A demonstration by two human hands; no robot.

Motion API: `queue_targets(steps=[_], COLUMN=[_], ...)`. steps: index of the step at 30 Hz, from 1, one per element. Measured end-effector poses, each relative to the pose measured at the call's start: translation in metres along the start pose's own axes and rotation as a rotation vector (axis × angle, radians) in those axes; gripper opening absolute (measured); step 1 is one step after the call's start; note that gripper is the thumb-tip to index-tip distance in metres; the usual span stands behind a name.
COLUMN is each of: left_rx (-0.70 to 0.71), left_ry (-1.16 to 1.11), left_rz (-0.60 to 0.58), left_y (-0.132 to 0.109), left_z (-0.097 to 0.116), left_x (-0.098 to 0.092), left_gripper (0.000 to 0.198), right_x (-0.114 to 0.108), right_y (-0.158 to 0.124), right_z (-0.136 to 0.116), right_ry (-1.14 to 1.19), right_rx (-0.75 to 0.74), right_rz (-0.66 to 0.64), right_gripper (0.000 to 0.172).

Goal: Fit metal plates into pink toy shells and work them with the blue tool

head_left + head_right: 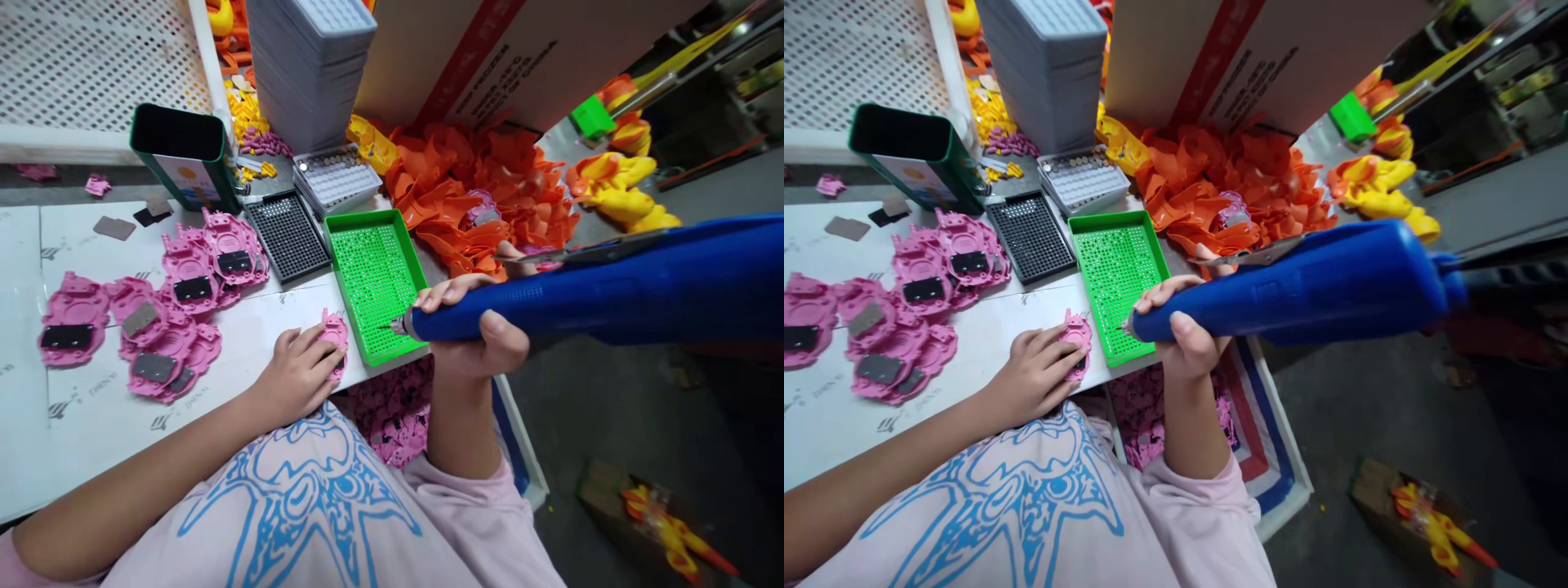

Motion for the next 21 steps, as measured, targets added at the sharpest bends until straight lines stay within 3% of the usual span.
queue_targets(steps=[11, 21], left_rx=[0.017, 0.006], left_ry=[-0.017, -0.028], left_rz=[-0.005, -0.017], left_y=[0.0, 0.0], left_z=[0.0, -0.002], left_x=[-0.001, 0.0], left_gripper=[0.026, 0.027], right_x=[0.016, 0.025], right_y=[0.003, 0.004], right_z=[0.048, 0.056], right_ry=[0.035, 0.023], right_rx=[0.104, 0.161], right_rz=[-0.01, -0.033], right_gripper=[0.043, 0.047])
Point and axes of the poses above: each hand's wrist, its own y-axis towards the middle knuckle, its own x-axis out of the palm, z = x × y, the point moved 9 cm from there along y, towards the middle knuckle, and after that the axes turned 10 degrees about -y, right-handed, at the moved point
